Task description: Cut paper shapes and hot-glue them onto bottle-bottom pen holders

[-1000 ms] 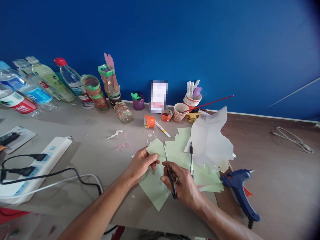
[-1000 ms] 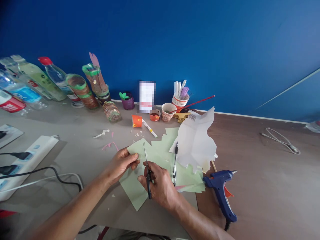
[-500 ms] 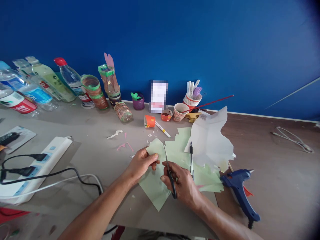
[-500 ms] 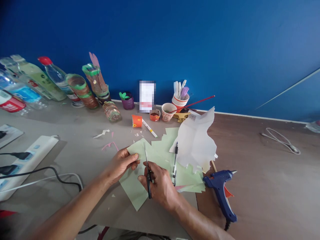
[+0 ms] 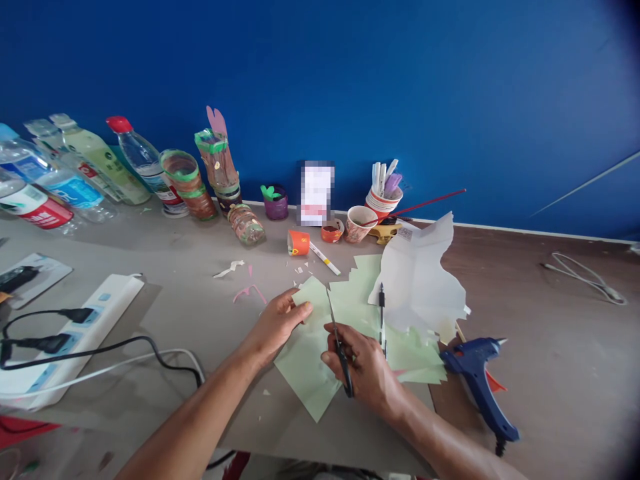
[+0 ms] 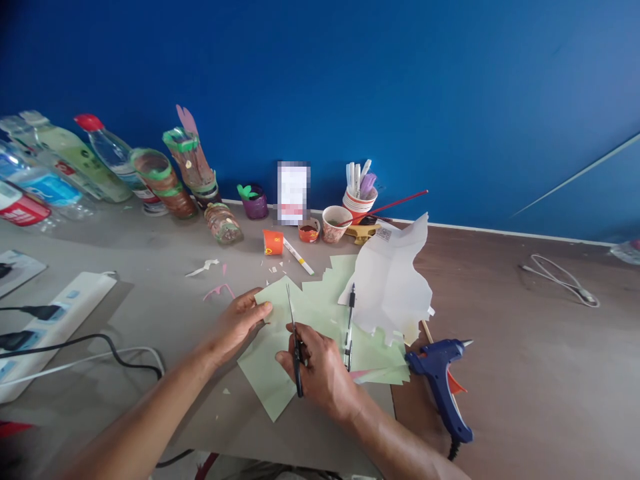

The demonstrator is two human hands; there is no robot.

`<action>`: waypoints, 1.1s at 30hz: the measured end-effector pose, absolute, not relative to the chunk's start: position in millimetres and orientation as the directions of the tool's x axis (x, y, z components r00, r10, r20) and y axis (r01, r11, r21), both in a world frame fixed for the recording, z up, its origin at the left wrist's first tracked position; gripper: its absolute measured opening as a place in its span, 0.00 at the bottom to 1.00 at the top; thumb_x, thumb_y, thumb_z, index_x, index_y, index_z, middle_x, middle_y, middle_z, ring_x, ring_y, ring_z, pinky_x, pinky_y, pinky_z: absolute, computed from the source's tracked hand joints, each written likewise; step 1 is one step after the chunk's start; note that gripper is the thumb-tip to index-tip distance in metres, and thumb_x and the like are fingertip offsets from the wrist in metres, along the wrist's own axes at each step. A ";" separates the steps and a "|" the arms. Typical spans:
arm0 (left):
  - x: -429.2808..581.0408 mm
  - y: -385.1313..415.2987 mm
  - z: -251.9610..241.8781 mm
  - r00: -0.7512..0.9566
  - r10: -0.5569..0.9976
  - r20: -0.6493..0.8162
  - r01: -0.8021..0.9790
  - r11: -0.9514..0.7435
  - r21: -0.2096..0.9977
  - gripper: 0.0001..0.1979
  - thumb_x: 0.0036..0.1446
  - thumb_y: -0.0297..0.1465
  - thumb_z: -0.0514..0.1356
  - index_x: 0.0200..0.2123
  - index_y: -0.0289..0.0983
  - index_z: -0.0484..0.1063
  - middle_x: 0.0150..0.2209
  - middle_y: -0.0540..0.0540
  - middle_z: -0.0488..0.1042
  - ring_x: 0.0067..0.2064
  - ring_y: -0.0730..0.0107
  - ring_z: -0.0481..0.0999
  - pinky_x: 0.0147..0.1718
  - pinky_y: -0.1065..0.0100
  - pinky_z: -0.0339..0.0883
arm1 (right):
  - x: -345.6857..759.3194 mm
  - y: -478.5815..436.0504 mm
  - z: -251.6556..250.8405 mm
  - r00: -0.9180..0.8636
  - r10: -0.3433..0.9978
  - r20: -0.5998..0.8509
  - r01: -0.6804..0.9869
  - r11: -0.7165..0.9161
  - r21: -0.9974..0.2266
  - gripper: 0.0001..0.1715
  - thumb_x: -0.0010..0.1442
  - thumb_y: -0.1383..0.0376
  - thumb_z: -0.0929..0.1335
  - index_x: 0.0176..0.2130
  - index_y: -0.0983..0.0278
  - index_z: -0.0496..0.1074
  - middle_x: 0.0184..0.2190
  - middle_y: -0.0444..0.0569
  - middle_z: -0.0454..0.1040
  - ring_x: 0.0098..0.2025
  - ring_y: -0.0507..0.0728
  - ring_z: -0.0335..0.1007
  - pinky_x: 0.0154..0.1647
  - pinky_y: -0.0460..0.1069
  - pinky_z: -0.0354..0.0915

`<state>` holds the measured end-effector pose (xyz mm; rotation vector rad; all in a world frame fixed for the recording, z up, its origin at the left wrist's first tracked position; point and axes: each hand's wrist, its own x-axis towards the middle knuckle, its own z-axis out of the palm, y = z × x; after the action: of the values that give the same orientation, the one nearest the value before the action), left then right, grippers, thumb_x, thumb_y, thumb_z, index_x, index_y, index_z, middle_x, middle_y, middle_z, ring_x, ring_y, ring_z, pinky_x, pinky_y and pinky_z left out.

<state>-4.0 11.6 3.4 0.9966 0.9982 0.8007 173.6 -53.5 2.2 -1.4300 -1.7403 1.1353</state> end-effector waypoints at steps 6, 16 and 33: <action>-9.8 18.7 4.3 0.301 0.919 -0.252 -0.149 0.307 0.940 0.16 0.52 0.42 0.64 0.38 0.37 0.73 0.31 0.49 0.73 0.31 0.72 0.69 0.32 0.71 0.62 | 173.3 -54.1 5.5 -0.281 0.956 -0.077 0.477 0.070 -0.876 0.09 0.59 0.62 0.66 0.40 0.64 0.67 0.24 0.41 0.68 0.24 0.50 0.62 0.26 0.44 0.59; -10.2 18.8 5.5 0.264 0.930 -0.255 -0.068 0.282 0.957 0.12 0.50 0.40 0.64 0.28 0.37 0.71 0.24 0.54 0.68 0.26 0.76 0.62 0.27 0.73 0.55 | 172.6 -54.2 4.0 -0.295 0.953 -0.065 0.441 0.076 -0.894 0.12 0.60 0.60 0.66 0.42 0.64 0.67 0.24 0.41 0.68 0.23 0.49 0.63 0.26 0.44 0.60; -8.2 20.1 6.8 0.192 0.927 -0.322 -0.232 0.362 0.903 0.11 0.49 0.37 0.66 0.30 0.35 0.71 0.26 0.54 0.70 0.24 0.79 0.65 0.23 0.74 0.58 | 179.6 -52.3 -6.2 -0.255 0.963 -0.085 0.224 -0.027 -0.974 0.21 0.62 0.53 0.65 0.47 0.66 0.64 0.27 0.42 0.64 0.23 0.49 0.60 0.25 0.46 0.59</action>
<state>-8.2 20.1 6.8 0.8291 1.0571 0.9605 179.6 -52.3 -6.2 -1.2784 -1.5470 1.3374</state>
